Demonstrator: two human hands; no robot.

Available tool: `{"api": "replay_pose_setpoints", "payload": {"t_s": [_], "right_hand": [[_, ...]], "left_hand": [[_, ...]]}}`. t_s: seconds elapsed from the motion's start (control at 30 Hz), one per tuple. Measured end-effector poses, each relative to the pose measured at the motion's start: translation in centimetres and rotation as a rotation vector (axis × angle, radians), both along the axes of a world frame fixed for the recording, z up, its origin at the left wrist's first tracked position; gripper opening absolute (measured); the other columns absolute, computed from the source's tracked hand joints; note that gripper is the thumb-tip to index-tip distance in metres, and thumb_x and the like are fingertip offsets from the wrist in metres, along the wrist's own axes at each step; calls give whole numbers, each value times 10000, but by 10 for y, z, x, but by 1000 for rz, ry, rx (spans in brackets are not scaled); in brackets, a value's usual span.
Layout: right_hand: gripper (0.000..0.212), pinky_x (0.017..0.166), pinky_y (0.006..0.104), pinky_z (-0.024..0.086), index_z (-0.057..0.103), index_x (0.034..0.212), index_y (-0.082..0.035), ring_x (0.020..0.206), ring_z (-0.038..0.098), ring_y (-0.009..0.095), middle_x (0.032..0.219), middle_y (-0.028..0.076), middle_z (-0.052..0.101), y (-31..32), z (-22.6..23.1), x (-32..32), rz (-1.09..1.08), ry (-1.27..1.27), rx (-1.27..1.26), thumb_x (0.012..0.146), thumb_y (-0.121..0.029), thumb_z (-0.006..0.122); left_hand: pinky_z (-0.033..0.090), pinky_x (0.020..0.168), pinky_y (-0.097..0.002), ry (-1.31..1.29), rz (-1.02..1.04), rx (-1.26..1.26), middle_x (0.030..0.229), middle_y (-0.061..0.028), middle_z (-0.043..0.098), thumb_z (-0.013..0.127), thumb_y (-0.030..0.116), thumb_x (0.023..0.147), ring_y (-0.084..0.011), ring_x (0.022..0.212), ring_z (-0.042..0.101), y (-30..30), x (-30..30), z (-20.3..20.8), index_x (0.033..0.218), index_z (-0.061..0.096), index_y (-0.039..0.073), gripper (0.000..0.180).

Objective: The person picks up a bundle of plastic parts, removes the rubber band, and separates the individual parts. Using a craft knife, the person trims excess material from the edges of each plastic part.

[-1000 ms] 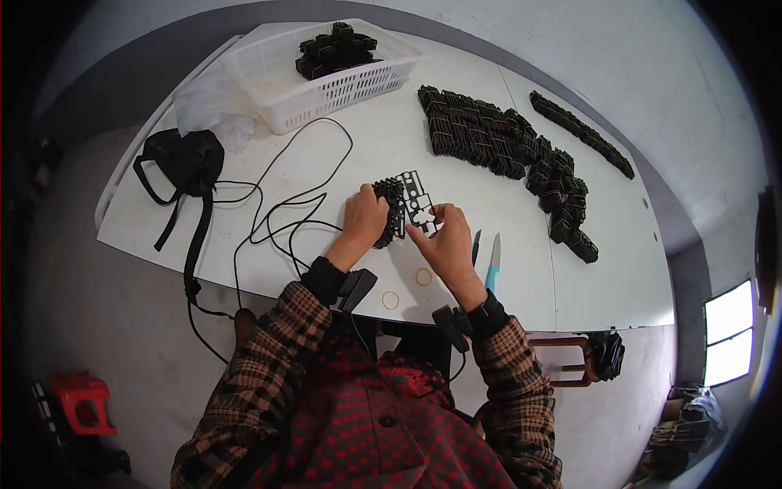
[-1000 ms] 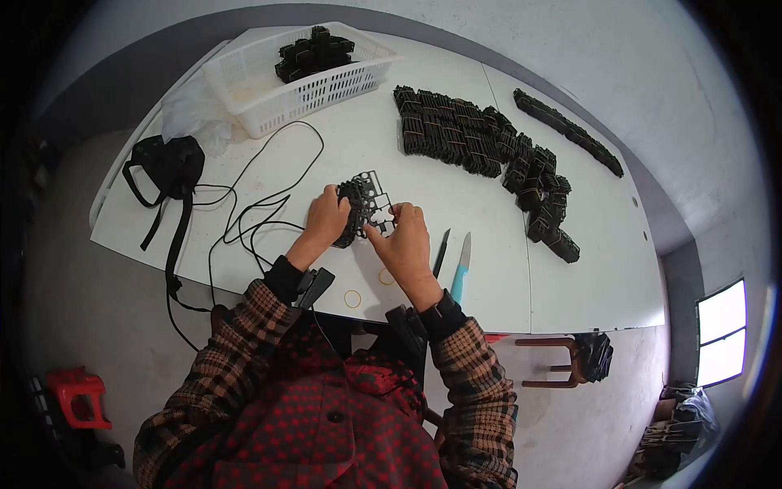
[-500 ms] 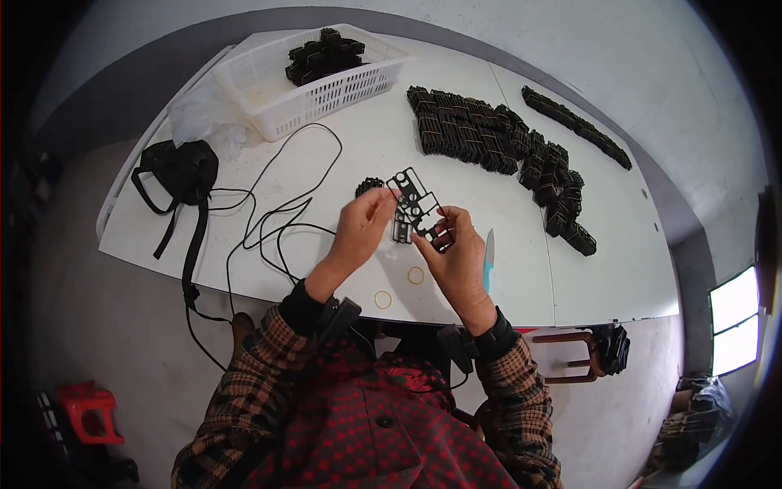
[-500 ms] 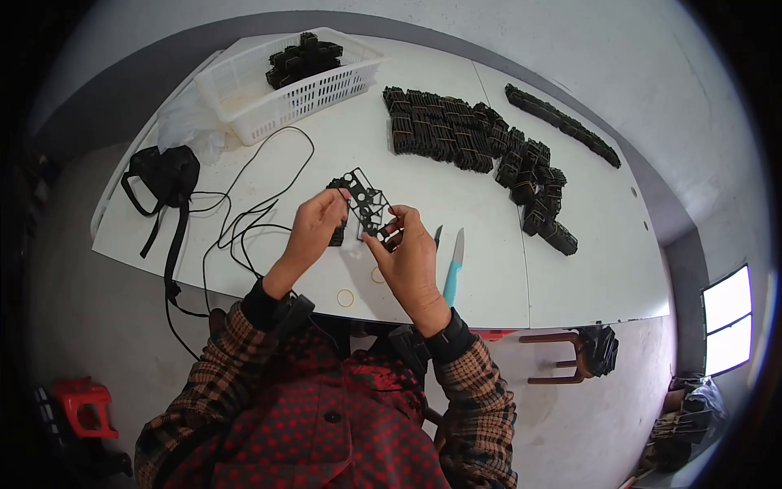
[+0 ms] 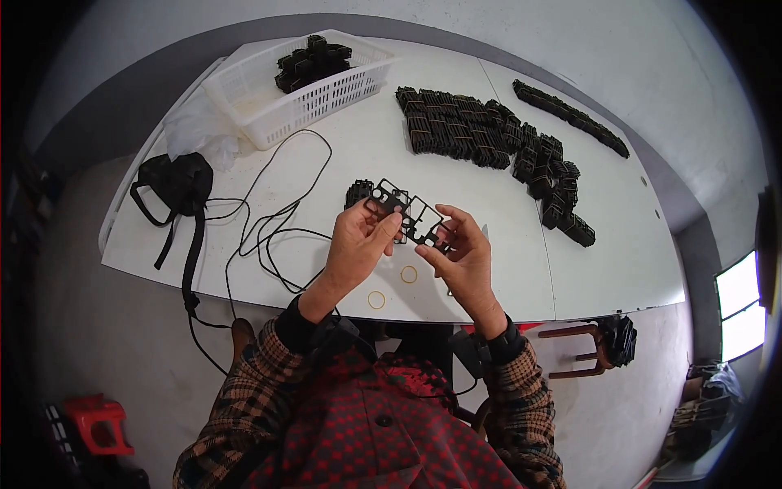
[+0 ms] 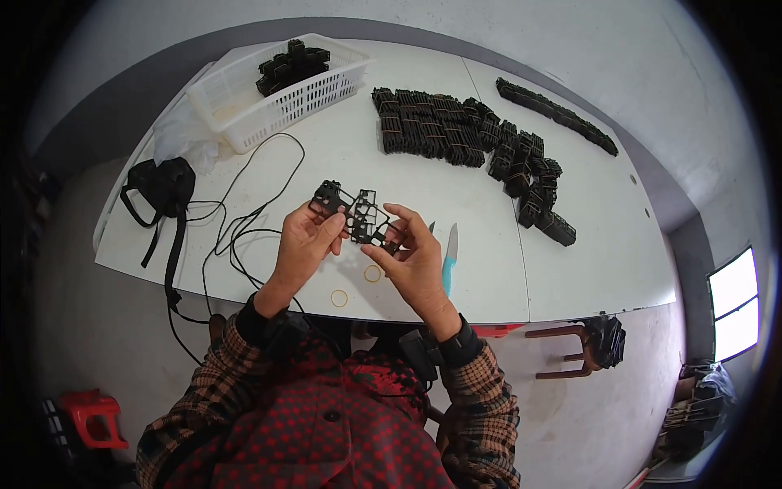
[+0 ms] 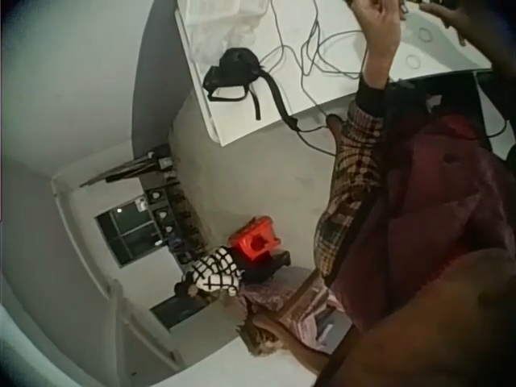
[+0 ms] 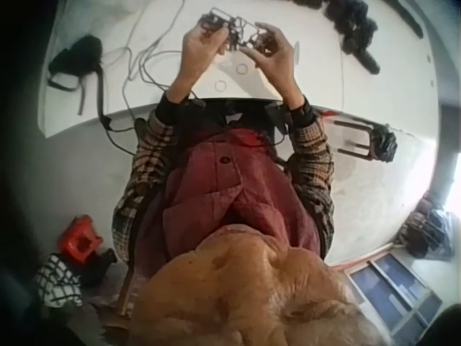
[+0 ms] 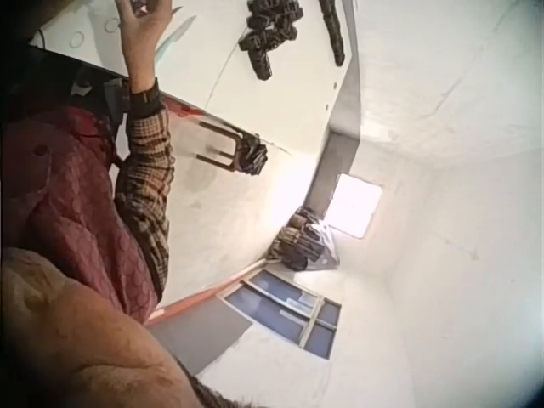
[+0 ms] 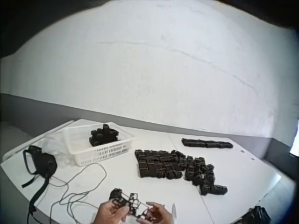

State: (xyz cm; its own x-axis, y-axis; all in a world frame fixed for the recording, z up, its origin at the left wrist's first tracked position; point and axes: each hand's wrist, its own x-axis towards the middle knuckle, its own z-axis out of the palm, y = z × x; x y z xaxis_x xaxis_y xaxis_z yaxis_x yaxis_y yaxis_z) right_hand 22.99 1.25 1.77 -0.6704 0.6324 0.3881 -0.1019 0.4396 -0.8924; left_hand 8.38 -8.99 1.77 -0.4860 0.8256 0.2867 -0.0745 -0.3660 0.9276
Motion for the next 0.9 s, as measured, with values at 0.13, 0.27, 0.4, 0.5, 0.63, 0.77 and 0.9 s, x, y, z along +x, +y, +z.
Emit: {"api": "replay_pose_setpoints", "payload": {"t_s": [0.13,0.27,0.4,0.5,0.63,0.77,0.9], "right_hand": [[507,503,182,464,471,1235,-2,683,538,68,858,34,541,-1,3,7,139,99,-402,775,41,680],[423,483,196,477,469,1218,32,696,578,93,854,49,553,3,4,13,171,137,-452,826,29,627],[370,488,200,478,485,1202,46,710,593,110,853,60,575,4,-2,16,172,156,-449,855,-1,606],[321,491,203,482,518,1177,48,723,608,123,859,79,606,5,-3,17,150,141,-443,870,-11,591],[279,500,206,489,547,1152,51,728,623,133,873,91,624,4,-3,18,141,127,-437,886,-29,575],[269,510,210,495,559,1147,52,734,638,145,886,102,636,2,-2,18,128,91,-419,914,-83,559],[316,533,220,518,561,1158,47,762,655,164,894,112,646,2,-3,23,131,82,-415,958,-192,509]], "left_hand": [[423,492,-189,-43,4,6,749,-48,603,566,101,918,-56,533,506,-2,3,-1,949,565,-15,120],[334,409,-173,-36,28,54,741,-57,614,558,151,928,-67,508,517,3,7,-6,958,567,0,154],[337,410,-172,-38,26,46,739,-62,616,555,152,929,-68,509,517,2,7,-5,960,566,1,155],[428,484,-197,-68,-1,12,749,-65,608,558,112,925,-72,528,517,0,6,-4,952,562,-20,135],[426,479,-198,-80,-16,0,748,-65,609,558,114,926,-71,526,518,-2,5,-4,955,562,-18,135],[425,478,-197,-90,-7,0,746,-66,613,551,121,930,-69,523,518,-5,4,-4,953,561,-14,138],[421,478,-192,-93,-50,-21,746,-66,619,549,140,936,-66,520,519,-5,0,-10,946,559,-7,148]]}}
